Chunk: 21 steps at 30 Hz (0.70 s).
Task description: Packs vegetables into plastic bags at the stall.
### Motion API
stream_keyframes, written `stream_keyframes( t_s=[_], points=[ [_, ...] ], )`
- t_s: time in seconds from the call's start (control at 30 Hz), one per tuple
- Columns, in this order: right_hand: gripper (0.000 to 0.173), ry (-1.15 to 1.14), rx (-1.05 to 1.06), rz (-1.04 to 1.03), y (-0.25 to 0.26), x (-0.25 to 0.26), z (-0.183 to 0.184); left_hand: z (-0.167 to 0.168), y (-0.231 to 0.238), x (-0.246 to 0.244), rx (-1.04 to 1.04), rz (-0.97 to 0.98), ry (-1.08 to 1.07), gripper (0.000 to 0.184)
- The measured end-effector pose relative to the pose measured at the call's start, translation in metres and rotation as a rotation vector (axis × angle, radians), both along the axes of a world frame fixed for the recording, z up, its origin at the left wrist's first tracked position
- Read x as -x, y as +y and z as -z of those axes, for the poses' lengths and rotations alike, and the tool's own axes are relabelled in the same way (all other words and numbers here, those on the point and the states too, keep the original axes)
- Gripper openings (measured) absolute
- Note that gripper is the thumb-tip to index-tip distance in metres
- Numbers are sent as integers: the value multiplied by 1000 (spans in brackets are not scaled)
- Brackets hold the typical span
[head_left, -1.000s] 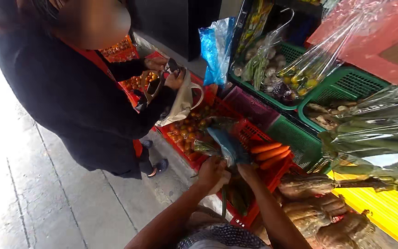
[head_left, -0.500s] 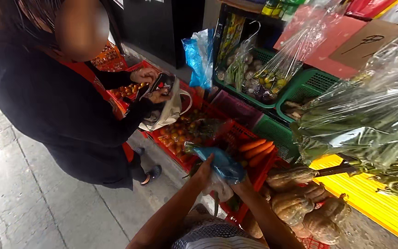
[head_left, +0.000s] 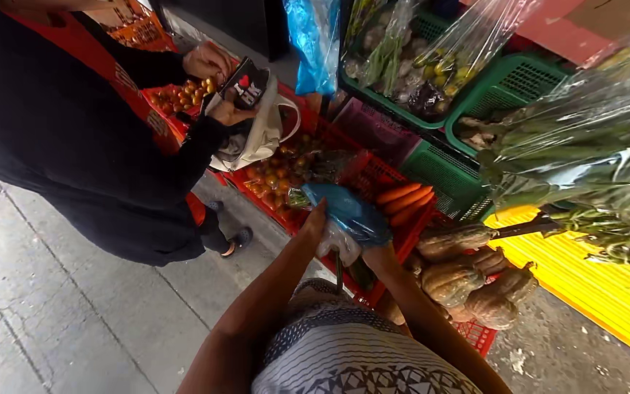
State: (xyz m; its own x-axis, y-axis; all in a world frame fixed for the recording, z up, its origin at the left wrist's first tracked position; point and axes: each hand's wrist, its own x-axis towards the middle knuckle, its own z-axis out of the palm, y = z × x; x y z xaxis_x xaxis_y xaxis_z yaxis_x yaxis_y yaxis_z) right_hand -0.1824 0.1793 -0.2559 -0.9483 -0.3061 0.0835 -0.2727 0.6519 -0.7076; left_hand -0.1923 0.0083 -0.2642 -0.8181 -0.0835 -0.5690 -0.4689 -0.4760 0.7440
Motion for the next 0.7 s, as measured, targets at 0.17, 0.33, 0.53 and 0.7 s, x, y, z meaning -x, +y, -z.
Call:
stream_keyframes(
  t_s=[0.17, 0.33, 0.53, 0.7],
  points=[
    [31, 17, 42, -114, 2, 3, 6, -4, -11, 0, 32, -73, -54, 61],
    [34, 13, 199, -114, 6, 0, -1, 3, -27, 4, 44, -148, -47, 53],
    [52, -52, 292, -115, 6, 3, 1, 12, -25, 10, -39, -125, -48, 51],
    [18, 7, 71, 69, -2, 8, -9, 9, -28, 8, -39, -59, -2, 66]
  ],
)
